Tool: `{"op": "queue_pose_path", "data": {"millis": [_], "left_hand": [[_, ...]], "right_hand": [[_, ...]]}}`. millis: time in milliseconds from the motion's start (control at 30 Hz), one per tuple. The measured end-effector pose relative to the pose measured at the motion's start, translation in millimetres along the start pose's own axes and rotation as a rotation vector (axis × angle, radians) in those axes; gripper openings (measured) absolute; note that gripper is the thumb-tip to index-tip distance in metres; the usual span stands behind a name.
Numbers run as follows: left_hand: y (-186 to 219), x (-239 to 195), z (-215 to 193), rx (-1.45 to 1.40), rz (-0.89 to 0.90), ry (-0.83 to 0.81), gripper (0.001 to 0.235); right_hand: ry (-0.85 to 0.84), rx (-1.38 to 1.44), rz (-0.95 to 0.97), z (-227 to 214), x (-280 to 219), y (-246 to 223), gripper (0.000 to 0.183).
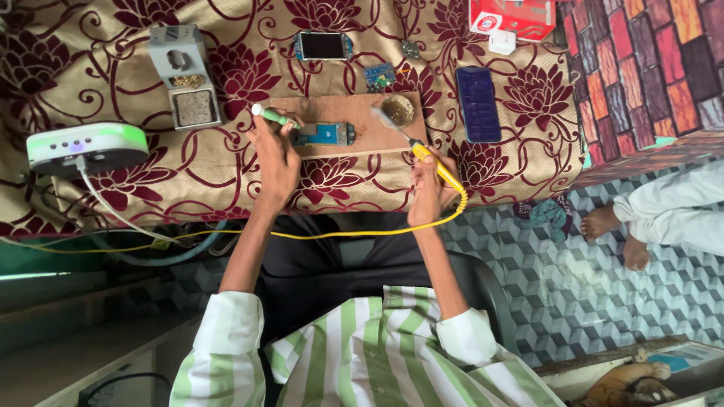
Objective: The person uses a soldering iron and solder wire to solder components on a blue circuit board. They repeatedly apply heat and solder to specific points on the board while holding it steady with the other hand.
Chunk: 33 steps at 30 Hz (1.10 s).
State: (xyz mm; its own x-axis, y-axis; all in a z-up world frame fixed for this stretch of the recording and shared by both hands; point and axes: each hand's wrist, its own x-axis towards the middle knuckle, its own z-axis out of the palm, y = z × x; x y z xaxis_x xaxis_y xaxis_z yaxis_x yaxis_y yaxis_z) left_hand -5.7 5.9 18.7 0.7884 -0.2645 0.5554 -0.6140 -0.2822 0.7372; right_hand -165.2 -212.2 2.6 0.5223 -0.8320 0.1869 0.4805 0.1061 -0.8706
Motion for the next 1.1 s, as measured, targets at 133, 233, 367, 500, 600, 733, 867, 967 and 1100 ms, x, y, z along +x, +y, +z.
{"op": "queue_pose_path", "data": {"millis": [133,233,367,500,600,733,867,967,1100], "left_hand": [[3.8,2.3,-2.2,-0.04,-0.008,-0.012,0.042],[6.7,2.1,-3.7,-0.074,-0.019,-0.021,0.039],[8.5,3.7,-4.1,-0.037,-0.017,-0.011,0.038],[10.6,5.2,-5.0,-0.029,0.027,0.021,0.039],[11.3,4.2,-5.8,-0.049,-0.006,0.004,0.031],[12.3,5.7,-3.8,-0.056,0.017,0.019,0.034],[9.2,2.2,-3.9,-0.087,0.001,0.031,0.032],[5.8,-0.6,0.0,-0.013,0.011,0.015,0.036],[-1.6,-7.2,3.7,0.138,0.119,0.018,0.043]], "right_hand": [[-0.132,-0.196,-0.143,2.1,0.2,-24.6,0.029],[-0.175,-0.23,-0.219,7.6,3.9,-29.7,0.02],[-0.189,-0.227,-0.234,18.4,18.4,-25.3,0.013],[-0.269,-0.304,-0.194,26.3,25.9,-30.0,0.017],[-0.276,-0.473,-0.22,30.1,28.0,-34.5,0.018],[-0.327,-0.443,-0.189,31.6,35.7,-33.6,0.02],[-0.372,-0.478,-0.207,32.9,42.2,-30.1,0.022],[-0.394,-0.571,-0.294,37.8,52.6,-35.4,0.028],[-0.389,-0.657,-0.318,49.7,61.8,-43.5,0.038]]}}
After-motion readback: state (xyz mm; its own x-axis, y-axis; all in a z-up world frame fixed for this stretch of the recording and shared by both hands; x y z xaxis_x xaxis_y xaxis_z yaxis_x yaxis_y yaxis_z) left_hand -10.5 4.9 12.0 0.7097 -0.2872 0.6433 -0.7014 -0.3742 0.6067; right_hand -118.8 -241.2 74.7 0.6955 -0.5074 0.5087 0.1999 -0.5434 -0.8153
